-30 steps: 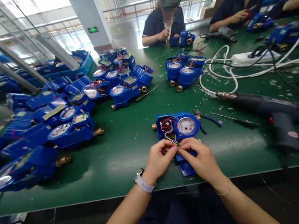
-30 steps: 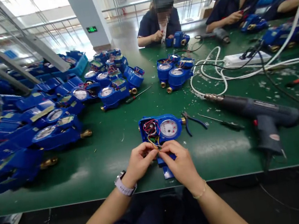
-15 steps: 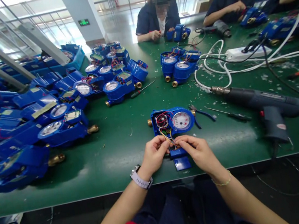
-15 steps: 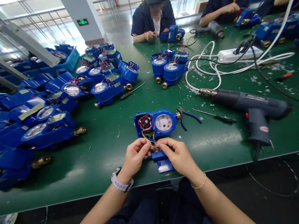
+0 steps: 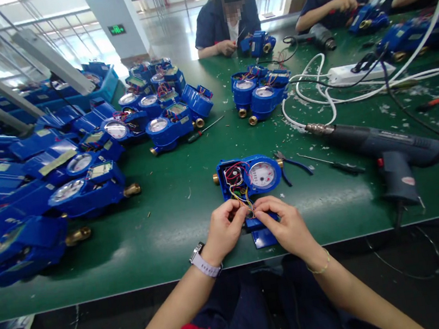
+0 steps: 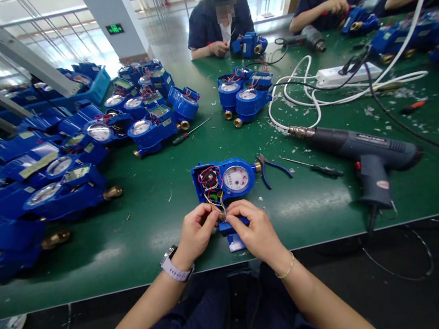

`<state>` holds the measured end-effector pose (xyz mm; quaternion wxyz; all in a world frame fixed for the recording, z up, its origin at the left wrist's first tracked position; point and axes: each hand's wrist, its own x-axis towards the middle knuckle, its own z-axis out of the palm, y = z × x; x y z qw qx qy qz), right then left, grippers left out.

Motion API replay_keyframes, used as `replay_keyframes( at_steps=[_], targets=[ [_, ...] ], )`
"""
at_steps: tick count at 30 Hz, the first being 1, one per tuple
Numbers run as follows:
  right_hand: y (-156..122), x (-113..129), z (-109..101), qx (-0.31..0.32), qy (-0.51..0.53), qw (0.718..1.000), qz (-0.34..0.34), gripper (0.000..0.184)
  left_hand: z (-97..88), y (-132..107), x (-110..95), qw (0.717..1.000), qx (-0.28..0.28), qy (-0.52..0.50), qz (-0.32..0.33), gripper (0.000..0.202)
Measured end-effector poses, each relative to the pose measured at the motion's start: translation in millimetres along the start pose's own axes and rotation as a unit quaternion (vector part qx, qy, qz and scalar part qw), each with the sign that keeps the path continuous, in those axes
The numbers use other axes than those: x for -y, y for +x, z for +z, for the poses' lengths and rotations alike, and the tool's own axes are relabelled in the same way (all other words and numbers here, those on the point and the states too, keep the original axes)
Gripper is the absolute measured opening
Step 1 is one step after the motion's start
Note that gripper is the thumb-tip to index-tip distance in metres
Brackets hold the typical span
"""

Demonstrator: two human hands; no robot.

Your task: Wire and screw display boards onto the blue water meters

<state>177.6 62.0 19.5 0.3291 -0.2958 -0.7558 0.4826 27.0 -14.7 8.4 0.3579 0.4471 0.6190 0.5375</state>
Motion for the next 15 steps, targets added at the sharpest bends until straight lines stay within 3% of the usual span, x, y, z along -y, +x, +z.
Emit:
replay_keyframes(
  at_steps=[6,15],
  targets=[
    [1.5,2.2,3.0,-0.003,0.007,1.0,0.024,0.02,0.3,0.7,-1.4,0.998,-0.004,0.063,0.025,0.024],
    [3.9,6.4,8.0,0.007,-0.019,1.0,-0.001,0.018,2.9,-0.2,-3.9,0.999,0.0,-0.003,0.032,0.012]
  ],
)
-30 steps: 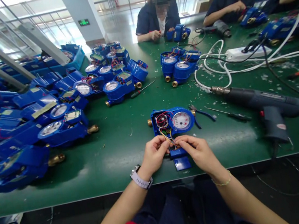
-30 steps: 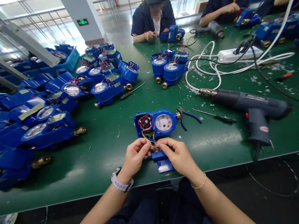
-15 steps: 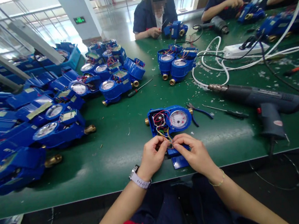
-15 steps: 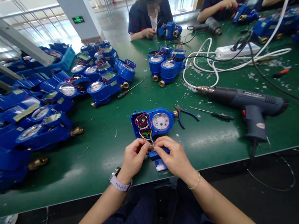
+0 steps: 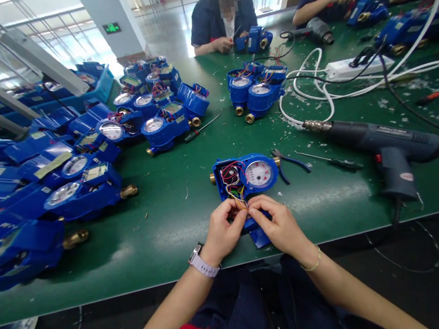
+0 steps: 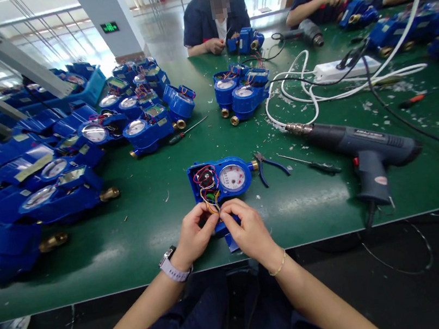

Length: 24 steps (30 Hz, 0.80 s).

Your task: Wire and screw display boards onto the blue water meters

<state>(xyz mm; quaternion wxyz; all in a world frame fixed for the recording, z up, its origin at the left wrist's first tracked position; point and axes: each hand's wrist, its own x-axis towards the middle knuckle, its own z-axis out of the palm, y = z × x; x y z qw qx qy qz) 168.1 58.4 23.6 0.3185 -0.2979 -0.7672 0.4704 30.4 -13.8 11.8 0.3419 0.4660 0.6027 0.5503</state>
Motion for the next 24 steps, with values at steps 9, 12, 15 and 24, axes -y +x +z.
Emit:
replay_keyframes(
  at_steps=[9,12,15,24],
  targets=[
    [-5,-4,-37,-0.067,-0.067,0.994,-0.055,0.013,-2.9,1,-2,0.999,-0.015,0.034,-0.012,0.015],
    [-9,-20,-90,-0.264,-0.093,0.959,-0.03,0.018,-4.4,1,1,0.999,-0.032,0.015,-0.037,0.015],
    [-17,-55,-163,-0.455,-0.079,0.887,-0.006,0.034,-5.5,1,3,0.998,-0.03,-0.022,-0.055,0.017],
    [-41,-123,-299,-0.482,-0.123,0.791,0.357,0.029,-1.2,-12,-1,0.996,-0.023,-0.027,-0.077,0.018]
  ],
)
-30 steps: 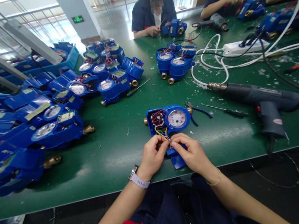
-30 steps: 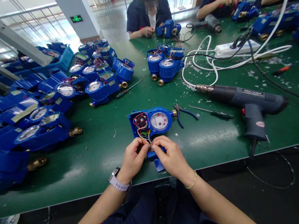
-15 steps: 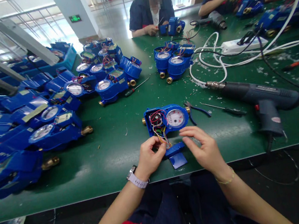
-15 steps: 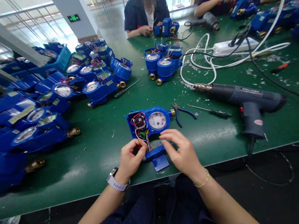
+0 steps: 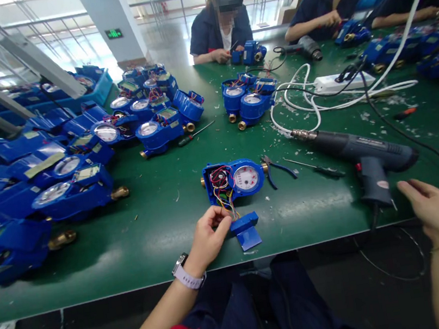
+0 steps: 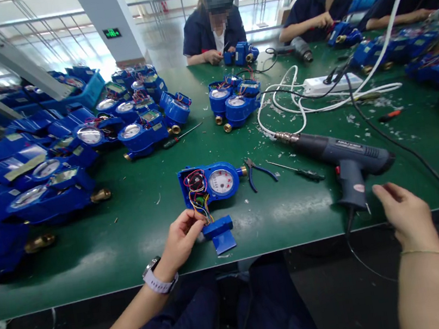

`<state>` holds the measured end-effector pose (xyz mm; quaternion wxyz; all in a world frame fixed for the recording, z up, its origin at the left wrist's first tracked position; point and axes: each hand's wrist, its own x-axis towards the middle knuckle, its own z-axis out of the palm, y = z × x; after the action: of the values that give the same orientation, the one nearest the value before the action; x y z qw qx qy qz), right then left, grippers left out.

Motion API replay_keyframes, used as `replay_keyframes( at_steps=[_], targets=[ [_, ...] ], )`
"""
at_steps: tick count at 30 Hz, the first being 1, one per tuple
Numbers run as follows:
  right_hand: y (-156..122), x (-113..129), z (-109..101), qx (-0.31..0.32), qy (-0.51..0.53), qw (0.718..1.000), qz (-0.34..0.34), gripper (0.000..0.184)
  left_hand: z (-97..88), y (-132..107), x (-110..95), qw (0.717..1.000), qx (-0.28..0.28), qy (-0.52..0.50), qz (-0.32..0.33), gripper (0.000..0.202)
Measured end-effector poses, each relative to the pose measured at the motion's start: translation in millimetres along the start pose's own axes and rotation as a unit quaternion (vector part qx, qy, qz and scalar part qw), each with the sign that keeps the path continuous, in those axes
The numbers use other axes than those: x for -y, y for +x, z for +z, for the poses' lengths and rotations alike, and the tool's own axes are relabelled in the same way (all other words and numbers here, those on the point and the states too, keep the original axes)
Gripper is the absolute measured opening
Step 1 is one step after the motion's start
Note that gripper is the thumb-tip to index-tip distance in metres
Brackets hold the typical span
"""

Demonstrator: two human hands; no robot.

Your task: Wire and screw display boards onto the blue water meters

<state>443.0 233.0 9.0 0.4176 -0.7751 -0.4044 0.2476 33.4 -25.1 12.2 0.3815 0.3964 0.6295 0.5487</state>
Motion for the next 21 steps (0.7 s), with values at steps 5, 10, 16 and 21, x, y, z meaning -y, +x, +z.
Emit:
replay_keyframes(
  at_steps=[5,10,16,21],
  targets=[
    [12,30,18,0.137,0.047,0.987,0.067,0.023,4.0,-10,-1,0.999,-0.001,0.033,-0.008,0.017],
    [6,52,45,0.267,0.074,0.956,0.102,0.024,19.9,-8,2,0.999,-0.02,0.033,0.006,0.017],
    [-33,51,46,0.329,0.163,0.928,0.067,0.012,34.5,-2,1,0.999,-0.013,0.037,0.02,0.019],
    [-58,53,1,0.327,0.199,0.924,0.015,0.014,17.4,-6,4,0.998,-0.004,0.062,0.026,0.02]
  ],
)
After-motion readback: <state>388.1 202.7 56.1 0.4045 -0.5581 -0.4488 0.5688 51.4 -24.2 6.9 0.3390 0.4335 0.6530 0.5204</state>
